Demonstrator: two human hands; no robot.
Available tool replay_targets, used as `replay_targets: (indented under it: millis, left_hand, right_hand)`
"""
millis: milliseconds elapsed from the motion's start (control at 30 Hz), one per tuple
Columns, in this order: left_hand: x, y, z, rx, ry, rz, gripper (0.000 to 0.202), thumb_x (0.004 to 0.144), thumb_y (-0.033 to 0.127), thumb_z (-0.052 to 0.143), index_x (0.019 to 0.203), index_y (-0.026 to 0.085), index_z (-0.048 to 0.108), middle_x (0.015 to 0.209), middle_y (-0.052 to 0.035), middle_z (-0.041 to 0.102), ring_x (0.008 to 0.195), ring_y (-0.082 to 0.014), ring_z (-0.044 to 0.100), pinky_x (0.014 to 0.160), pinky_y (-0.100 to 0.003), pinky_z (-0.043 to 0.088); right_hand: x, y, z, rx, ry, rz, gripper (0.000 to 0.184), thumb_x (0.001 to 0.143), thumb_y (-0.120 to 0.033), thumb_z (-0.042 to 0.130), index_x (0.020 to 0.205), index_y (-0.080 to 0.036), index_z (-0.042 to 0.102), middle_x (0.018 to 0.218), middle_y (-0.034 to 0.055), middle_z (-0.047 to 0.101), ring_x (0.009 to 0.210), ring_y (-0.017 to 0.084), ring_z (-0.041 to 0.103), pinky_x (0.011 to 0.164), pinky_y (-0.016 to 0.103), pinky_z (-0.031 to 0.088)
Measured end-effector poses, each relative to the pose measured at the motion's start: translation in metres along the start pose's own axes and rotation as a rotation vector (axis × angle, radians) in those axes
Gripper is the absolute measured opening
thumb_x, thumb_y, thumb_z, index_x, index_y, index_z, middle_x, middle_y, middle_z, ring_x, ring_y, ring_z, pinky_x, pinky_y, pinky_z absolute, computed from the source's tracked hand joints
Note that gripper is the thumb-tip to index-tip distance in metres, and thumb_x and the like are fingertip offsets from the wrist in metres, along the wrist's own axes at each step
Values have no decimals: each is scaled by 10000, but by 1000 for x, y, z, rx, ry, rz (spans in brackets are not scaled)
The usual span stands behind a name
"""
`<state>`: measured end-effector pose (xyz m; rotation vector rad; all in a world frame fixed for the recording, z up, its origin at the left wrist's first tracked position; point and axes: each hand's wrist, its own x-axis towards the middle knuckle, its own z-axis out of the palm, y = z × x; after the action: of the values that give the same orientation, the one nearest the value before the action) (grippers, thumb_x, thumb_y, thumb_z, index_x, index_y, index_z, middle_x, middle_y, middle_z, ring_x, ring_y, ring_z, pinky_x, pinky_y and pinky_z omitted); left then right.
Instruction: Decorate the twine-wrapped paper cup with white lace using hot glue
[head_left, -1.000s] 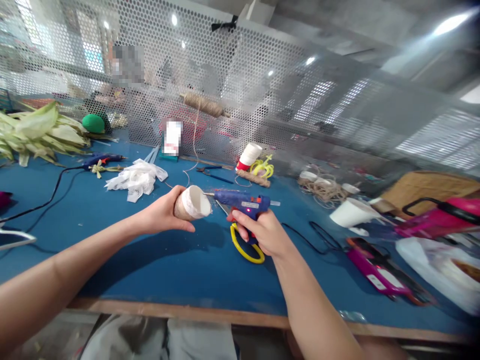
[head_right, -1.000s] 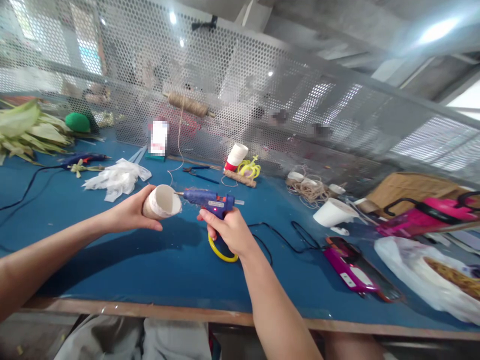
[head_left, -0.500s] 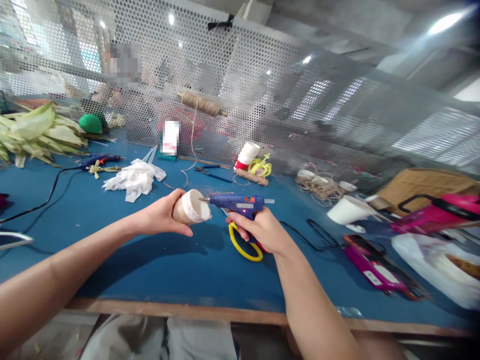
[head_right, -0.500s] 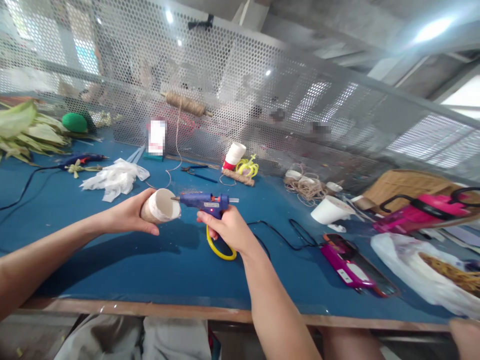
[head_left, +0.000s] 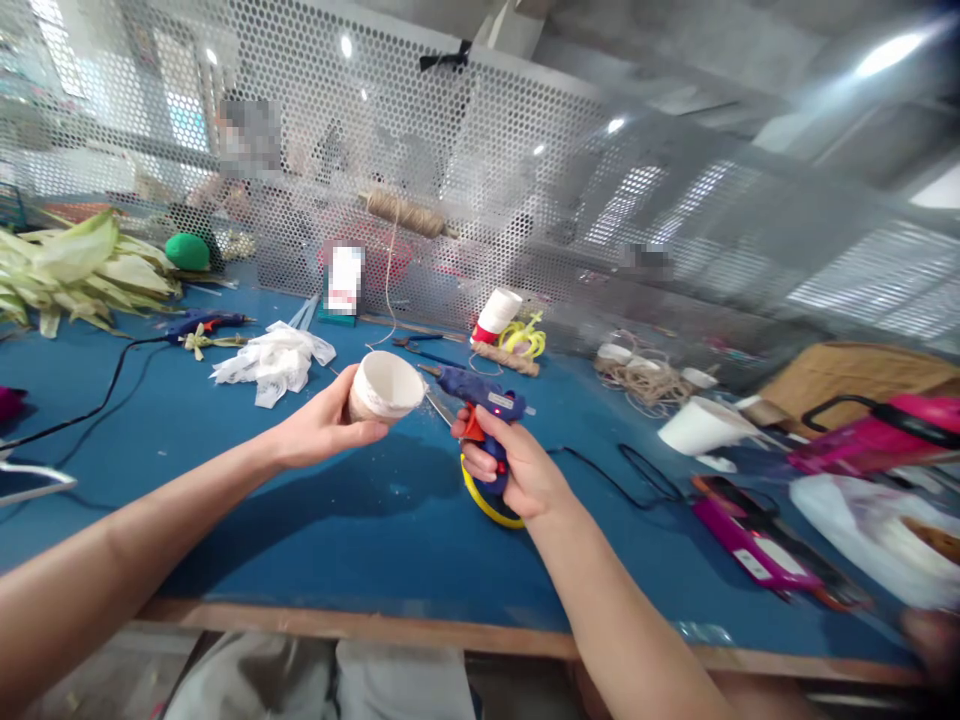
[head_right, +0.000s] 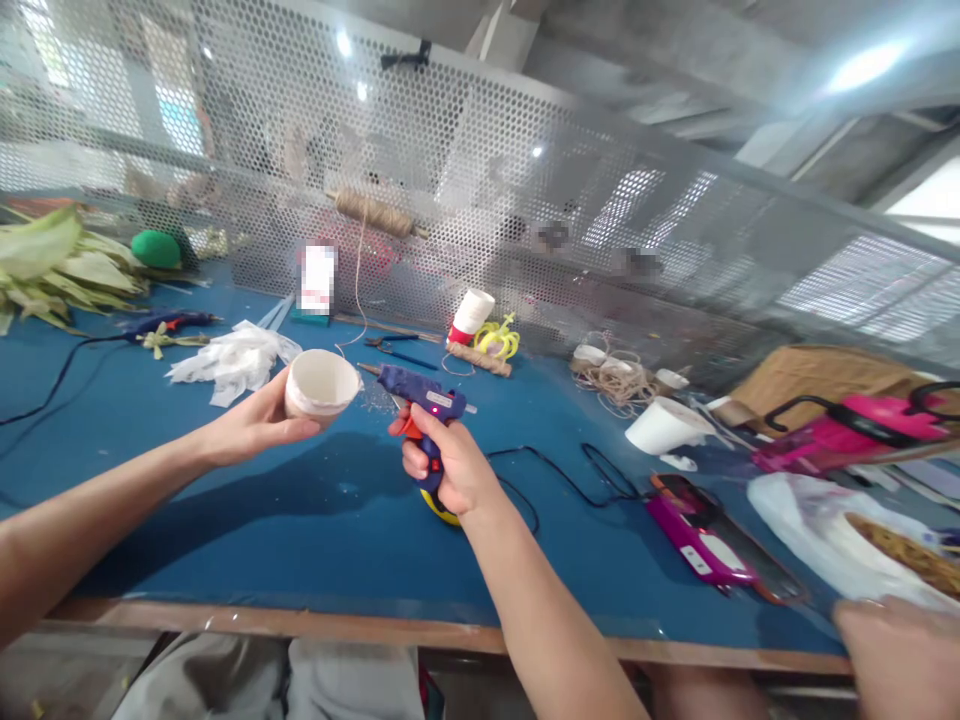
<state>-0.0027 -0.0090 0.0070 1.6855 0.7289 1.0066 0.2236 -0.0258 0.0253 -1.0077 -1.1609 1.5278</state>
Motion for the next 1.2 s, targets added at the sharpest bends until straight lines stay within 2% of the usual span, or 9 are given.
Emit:
replay_targets:
  millis: [367, 667, 800, 967, 1067, 1200]
  left_hand:
    - [-1, -8, 10, 7, 51, 35, 651, 697, 358, 636, 1216, 159, 297, 1203, -126, 464, 1135, -236, 444, 946, -339, 372]
    - [-2, -8, 9, 26, 64, 46, 621, 694, 365, 637, 1187, 151, 325, 1188, -125, 471, 1089, -227, 471, 927, -332, 386]
    - [-1, -6, 8, 46, 69, 53, 642, 694, 357, 634, 1202, 151, 301, 1160, -120, 484, 1077, -230, 477, 912, -342, 399]
    - [0, -6, 5, 140, 88, 24, 595, 678, 374, 632, 1146, 141, 348, 1055, -95, 512, 962, -216, 520, 816, -334, 451]
    - [1, -6, 4, 199, 95, -2, 572, 677, 375, 625, 1125, 140, 357, 1008, -80, 521, 889, -196, 534, 749, -312, 467]
    - [1, -7, 4, 265, 100, -23, 551, 669, 351, 623, 1106, 139, 363, 986, -72, 523, 856, -186, 539, 716, -300, 467]
  right_hand:
    - [4, 12, 11, 379, -100, 249, 162, 688, -314, 625, 715, -164, 571, 593, -40, 539, 374, 17, 98, 323, 145, 96]
    - [1, 13, 13, 313, -86, 203, 183, 660, -330, 647, 701, -165, 579, 592, -37, 550, 363, 15, 127, 322, 156, 118]
    - [1, 13, 10, 119, -34, 46, 238, 652, -383, 656, 717, -167, 582, 600, -23, 572, 344, 16, 240, 329, 175, 197]
    - [-4, 10, 1, -412, 98, -201, 282, 735, -422, 585, 710, -142, 603, 423, -28, 493, 362, 78, 401, 391, 223, 315]
    - [-7, 6, -1, -690, 151, -243, 306, 751, -434, 558, 676, -141, 606, 405, -18, 498, 380, 104, 457, 445, 243, 376]
    - [-8, 0, -2, -884, 145, -233, 387, 752, -448, 539, 479, -175, 516, 381, 0, 499, 393, 122, 495, 512, 264, 415]
